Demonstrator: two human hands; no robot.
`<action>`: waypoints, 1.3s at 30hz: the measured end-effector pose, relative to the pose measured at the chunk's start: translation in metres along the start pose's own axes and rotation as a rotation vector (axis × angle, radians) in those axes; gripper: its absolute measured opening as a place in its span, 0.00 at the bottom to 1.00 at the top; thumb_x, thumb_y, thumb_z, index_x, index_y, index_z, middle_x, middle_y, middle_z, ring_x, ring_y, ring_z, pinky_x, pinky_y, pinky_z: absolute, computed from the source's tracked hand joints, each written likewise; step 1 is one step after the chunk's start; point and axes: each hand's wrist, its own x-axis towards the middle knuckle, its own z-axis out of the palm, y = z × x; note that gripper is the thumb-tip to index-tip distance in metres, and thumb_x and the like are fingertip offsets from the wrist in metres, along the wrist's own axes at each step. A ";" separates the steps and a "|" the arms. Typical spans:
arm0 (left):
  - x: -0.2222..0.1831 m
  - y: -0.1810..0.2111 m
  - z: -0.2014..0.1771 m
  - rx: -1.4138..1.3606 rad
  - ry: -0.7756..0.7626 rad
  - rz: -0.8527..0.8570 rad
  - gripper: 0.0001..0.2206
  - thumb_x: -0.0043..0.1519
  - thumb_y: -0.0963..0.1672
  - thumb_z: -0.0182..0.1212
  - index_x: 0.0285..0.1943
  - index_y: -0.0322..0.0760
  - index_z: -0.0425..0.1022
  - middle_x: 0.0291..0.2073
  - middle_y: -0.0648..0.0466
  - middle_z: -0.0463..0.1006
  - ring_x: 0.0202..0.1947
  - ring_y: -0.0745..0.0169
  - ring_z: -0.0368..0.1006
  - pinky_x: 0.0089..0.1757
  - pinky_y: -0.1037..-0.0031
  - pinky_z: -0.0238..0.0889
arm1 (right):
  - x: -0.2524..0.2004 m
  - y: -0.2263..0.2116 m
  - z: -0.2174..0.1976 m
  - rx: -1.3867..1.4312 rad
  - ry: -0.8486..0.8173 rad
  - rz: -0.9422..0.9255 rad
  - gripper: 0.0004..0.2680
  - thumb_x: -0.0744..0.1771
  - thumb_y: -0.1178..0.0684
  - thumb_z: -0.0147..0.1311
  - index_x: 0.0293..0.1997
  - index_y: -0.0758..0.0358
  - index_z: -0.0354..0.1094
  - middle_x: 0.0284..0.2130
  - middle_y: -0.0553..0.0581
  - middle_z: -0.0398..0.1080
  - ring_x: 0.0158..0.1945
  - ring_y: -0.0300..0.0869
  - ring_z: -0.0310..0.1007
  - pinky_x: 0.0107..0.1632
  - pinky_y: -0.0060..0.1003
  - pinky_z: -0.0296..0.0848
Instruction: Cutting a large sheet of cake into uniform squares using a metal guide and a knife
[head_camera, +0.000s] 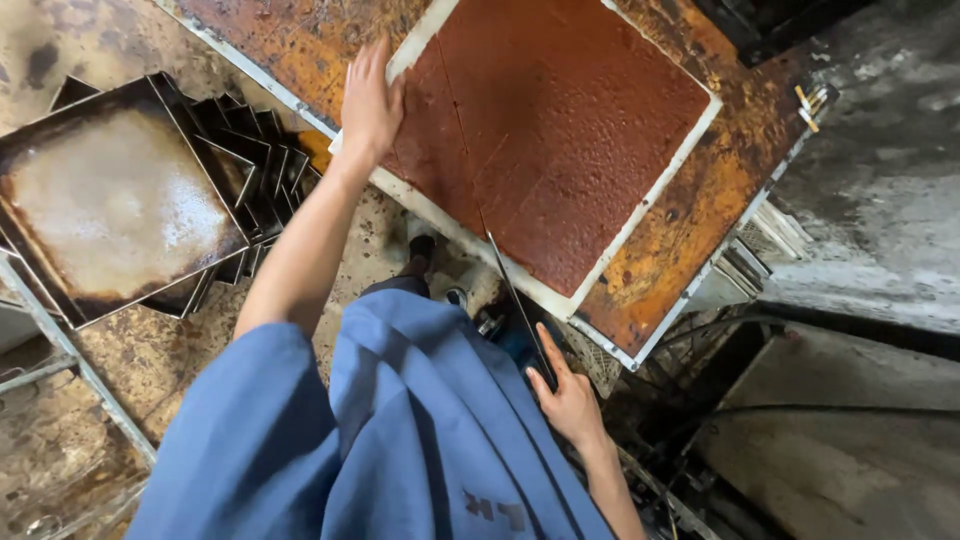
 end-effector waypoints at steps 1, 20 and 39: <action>0.019 -0.004 0.006 0.019 -0.057 -0.017 0.26 0.71 0.46 0.62 0.76 0.39 0.59 0.69 0.43 0.65 0.71 0.37 0.56 0.65 0.43 0.50 | 0.007 -0.012 -0.005 0.023 0.041 -0.010 0.27 0.66 0.47 0.56 0.74 0.26 0.51 0.49 0.65 0.75 0.38 0.64 0.80 0.39 0.53 0.76; 0.107 0.049 0.062 0.078 -0.188 0.105 0.25 0.74 0.48 0.47 0.77 0.31 0.54 0.75 0.45 0.59 0.77 0.46 0.46 0.70 0.48 0.36 | 0.332 -0.181 -0.059 -0.280 0.310 -0.323 0.22 0.71 0.44 0.41 0.76 0.35 0.39 0.61 0.55 0.71 0.31 0.70 0.75 0.32 0.71 0.68; 0.085 0.042 0.081 0.254 -0.122 0.131 0.22 0.76 0.47 0.46 0.76 0.31 0.58 0.75 0.44 0.56 0.77 0.50 0.46 0.70 0.47 0.35 | 0.350 -0.183 -0.042 -0.238 0.152 -0.255 0.26 0.72 0.47 0.43 0.77 0.32 0.27 0.52 0.71 0.73 0.34 0.74 0.75 0.40 0.71 0.69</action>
